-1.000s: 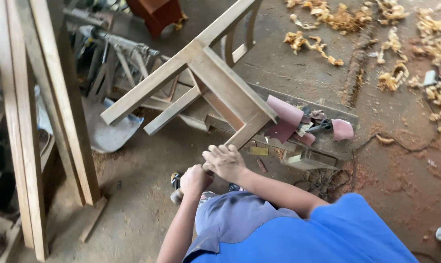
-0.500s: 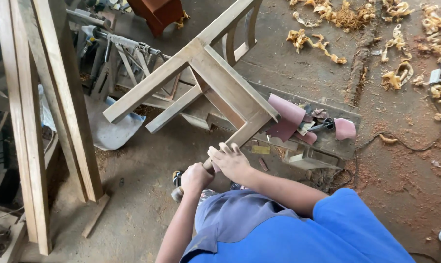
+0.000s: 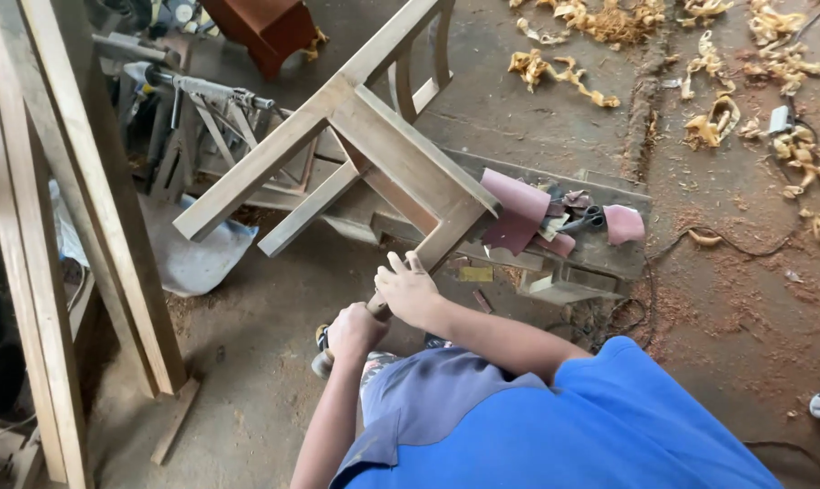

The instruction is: The person sands the turned legs of a wooden chair using a piece of sandpaper. They hold the chair steady with one hand while rubbing the sandpaper against the wood with the other, focusing on smoothing the surface of the legs.

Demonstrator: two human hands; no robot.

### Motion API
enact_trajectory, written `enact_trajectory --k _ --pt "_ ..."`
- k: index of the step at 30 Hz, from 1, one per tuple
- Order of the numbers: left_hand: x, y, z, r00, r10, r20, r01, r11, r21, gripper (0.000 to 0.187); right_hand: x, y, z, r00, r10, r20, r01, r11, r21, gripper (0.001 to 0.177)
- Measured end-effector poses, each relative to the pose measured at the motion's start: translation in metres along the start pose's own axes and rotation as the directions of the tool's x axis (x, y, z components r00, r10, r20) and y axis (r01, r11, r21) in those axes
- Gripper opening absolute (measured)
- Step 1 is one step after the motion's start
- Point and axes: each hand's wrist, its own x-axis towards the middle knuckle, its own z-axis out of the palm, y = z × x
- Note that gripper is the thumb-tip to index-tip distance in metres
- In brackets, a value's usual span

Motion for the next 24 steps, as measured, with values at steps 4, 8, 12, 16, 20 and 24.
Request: enact_trajectory --k 4,8,12,16,20,24 --pt "-0.006 0.0 -0.002 1.0 -0.02 0.012 0.02 0.999 -0.026 0.042 -0.031 -0.002 -0.045 0.999 0.039 -0.012 -0.038 0.997 0.067 0.032" --pt "-0.001 -0.001 -0.003 1.0 -0.01 0.008 0.01 1.0 -0.02 0.042 -0.033 0.006 -0.055 0.997 -0.02 0.075 0.019 1.0 0.013 0.043" --pt "0.009 -0.008 0.008 1.0 -0.006 -0.01 0.005 1.0 -0.007 0.041 -0.01 0.007 0.016 0.994 -0.016 0.107 0.011 0.999 0.051 0.038" --pt "0.016 -0.011 0.019 1.0 -0.017 -0.014 0.016 1.0 -0.014 0.043 -0.023 0.002 -0.032 0.976 -0.023 0.217 0.001 0.995 0.1 0.036" --pt "0.012 -0.01 0.016 0.999 0.008 -0.054 -0.008 1.0 -0.006 0.039 -0.062 0.002 -0.088 0.989 -0.057 0.133 0.057 0.998 0.0 0.046" --pt "0.014 -0.013 0.021 0.996 0.041 -0.08 -0.043 0.999 -0.022 0.039 -0.077 0.003 -0.075 0.983 -0.057 0.177 0.046 0.997 0.066 0.056"
